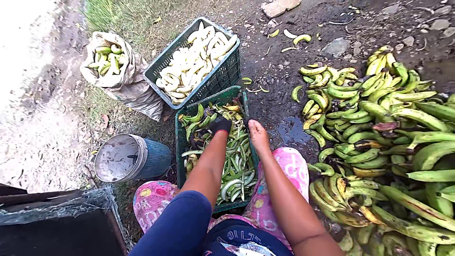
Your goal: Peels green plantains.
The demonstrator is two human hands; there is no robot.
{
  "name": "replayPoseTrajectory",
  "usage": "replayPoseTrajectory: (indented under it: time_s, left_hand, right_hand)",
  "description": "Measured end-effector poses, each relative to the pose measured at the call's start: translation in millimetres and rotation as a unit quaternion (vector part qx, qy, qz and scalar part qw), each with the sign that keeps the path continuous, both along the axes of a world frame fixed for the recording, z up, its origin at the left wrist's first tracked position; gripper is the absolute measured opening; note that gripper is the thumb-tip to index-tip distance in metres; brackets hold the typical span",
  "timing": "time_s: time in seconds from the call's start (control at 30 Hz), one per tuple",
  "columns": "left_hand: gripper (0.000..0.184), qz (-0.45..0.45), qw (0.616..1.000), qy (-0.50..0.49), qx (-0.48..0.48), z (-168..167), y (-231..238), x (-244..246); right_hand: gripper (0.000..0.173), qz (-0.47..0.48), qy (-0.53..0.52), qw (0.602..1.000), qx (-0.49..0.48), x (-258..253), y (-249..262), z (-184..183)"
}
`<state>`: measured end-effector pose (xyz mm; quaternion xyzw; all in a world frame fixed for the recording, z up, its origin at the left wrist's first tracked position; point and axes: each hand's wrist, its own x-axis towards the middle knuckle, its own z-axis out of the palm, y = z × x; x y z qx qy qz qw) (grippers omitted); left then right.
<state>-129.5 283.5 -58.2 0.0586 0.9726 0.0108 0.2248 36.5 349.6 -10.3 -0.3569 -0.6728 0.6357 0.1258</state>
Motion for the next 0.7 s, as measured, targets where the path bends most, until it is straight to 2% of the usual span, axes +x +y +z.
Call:
replayPoseTrajectory:
  time_s: [0.1, 0.13, 0.2, 0.23, 0.27, 0.33, 0.4, 0.5, 0.6, 0.7]
  left_hand:
    - [0.072, 0.011, 1.0, -0.014, 0.024, -1.1, -15.2, -0.3]
    - [0.071, 0.014, 0.998, -0.025, 0.057, 0.4, -27.7, -0.6]
    - [0.07, 0.03, 0.981, -0.042, 0.186, 2.6, -67.4, 7.9]
    - [0.069, 0.047, 0.959, -0.045, 0.277, 5.9, -93.6, 20.1]
    - [0.068, 0.071, 0.928, -0.081, 0.355, 22.8, -117.0, 35.1]
    - [0.066, 0.09, 0.883, -0.119, 0.444, 50.2, -149.0, 57.3]
    - [0.07, 0.079, 0.871, -0.11, 0.473, 55.6, -172.1, 70.1]
    - [0.065, 0.063, 0.855, -0.125, 0.5, 41.7, -202.5, 79.8]
    - [0.059, 0.113, 0.821, -0.145, 0.54, 37.0, -224.8, 103.2]
    - [0.053, 0.135, 0.807, -0.099, 0.566, 53.5, -225.5, 119.7]
  right_hand:
    - [0.051, 0.008, -0.007, 1.0, -0.016, -0.4, -2.6, 2.9]
    - [0.053, 0.012, -0.011, 1.0, -0.016, -0.1, -3.6, 3.4]
    - [0.056, 0.017, -0.017, 1.0, -0.017, 1.7, -5.3, 4.3]
    - [0.056, 0.022, -0.019, 0.999, -0.015, 2.9, -5.4, 5.7]
    - [0.055, 0.029, -0.017, 0.999, -0.014, 2.9, -4.3, 8.3]
    - [0.048, 0.049, -0.01, 0.999, -0.013, -1.1, 0.1, 14.7]
    - [0.049, 0.068, -0.023, 0.997, 0.01, -1.7, 0.7, 16.2]
    - [0.051, 0.089, -0.035, 0.994, 0.048, 2.5, -1.1, 18.3]
    - [0.052, 0.098, -0.046, 0.99, 0.088, 9.1, -1.8, 15.3]
    - [0.054, 0.123, -0.051, 0.984, 0.115, 19.8, -4.9, 16.1]
